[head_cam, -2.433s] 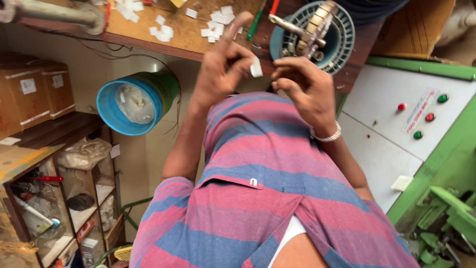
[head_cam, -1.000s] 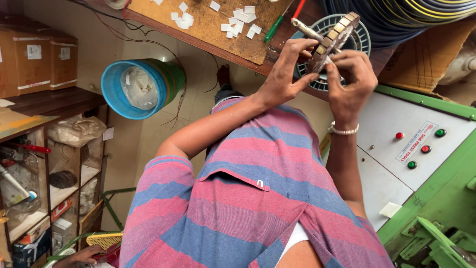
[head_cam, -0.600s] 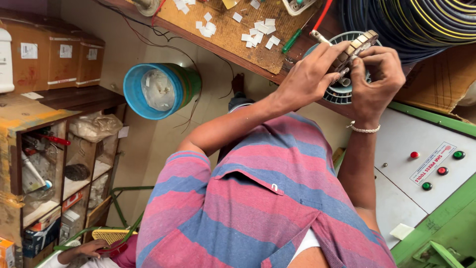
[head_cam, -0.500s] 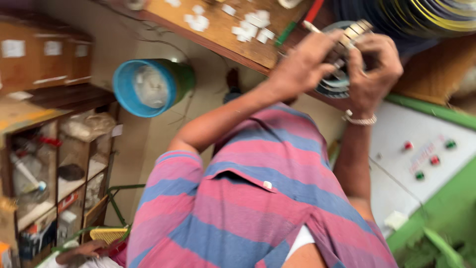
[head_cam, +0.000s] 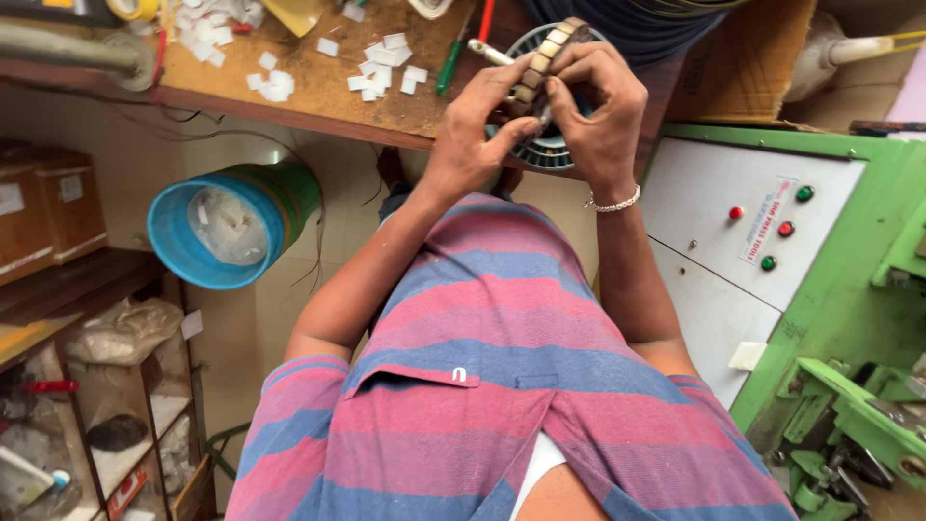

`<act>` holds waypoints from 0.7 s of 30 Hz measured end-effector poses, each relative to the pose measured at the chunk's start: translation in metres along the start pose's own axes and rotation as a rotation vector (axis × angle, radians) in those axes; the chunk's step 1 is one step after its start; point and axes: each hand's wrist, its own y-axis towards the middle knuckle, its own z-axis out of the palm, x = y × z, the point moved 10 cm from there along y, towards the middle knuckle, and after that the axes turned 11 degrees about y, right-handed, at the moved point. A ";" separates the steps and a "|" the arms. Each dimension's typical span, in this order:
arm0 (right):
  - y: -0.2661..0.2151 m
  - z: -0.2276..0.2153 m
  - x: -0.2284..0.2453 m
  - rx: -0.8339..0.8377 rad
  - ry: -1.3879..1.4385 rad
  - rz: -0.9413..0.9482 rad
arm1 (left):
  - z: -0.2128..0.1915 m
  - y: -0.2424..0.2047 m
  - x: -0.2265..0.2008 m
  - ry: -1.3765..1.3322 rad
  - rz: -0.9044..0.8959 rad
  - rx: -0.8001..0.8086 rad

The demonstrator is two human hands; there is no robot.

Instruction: The person inserts small white rectangular pieces into the slots of a motor stator on a workbench. They then move to a green press machine and place the stator into the press, operating the lever to press the components.

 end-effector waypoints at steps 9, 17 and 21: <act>-0.028 -0.001 0.002 -0.071 -0.151 -0.240 | 0.009 -0.005 0.018 -0.159 -0.069 -0.015; -0.029 -0.008 -0.026 -0.192 -0.112 -0.120 | 0.013 -0.004 0.023 -0.147 -0.047 -0.019; -0.028 0.001 -0.009 -0.154 -0.248 -0.229 | 0.013 -0.005 0.024 -0.150 0.004 -0.037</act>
